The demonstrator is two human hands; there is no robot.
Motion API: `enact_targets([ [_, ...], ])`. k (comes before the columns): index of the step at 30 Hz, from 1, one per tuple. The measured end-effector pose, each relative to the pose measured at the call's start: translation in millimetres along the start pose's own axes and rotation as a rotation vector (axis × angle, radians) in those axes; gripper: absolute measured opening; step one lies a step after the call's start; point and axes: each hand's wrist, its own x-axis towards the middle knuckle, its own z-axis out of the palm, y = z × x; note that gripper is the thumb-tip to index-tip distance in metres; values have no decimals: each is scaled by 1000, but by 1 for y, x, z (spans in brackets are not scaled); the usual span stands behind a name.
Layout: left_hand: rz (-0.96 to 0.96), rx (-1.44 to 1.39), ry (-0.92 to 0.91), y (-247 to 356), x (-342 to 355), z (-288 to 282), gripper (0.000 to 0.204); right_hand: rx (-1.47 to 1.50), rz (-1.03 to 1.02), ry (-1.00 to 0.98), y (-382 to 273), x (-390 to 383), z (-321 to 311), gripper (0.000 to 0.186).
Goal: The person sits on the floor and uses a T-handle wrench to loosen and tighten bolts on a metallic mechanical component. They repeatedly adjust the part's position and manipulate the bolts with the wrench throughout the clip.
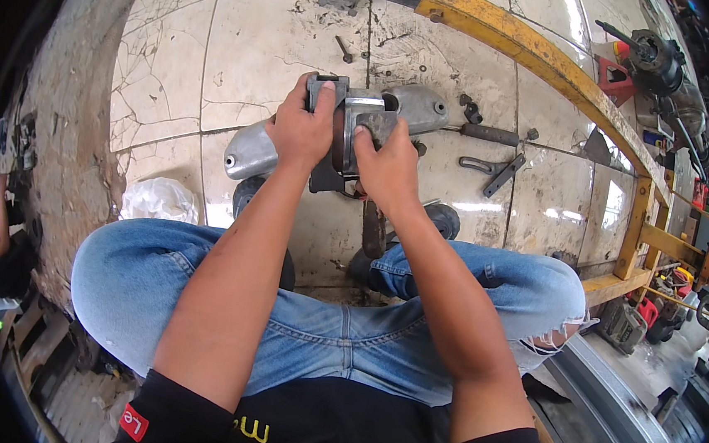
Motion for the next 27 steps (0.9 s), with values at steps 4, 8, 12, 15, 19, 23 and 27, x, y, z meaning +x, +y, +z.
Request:
enact_targets([
  [4,-5,-15,-40,1,-3,-3,52,113,83,-66,-11,-10,0,35],
  [8,7,-16,-20,0,-1,-2,52,81,35,-29,-10,-8,-1,35],
  [12,-1,-17,-43,7,-1,-5,53,162,112,-28,-12,-7,-2,35],
  [15,3,-6,-9,1,-1,-1,53,105,-6,-36,-2,-8,3,36],
  [19,9,-18,17,-2,1,-1,52,91,73,-48,-13,-8,0,36],
  [23,-18,-16,-55,7,-3,-4,53,32,-148,80,23,-4,9,37],
  [27,3,-11,-2,0,-2,-2,53,-16,-71,29,13,-5,7,38],
])
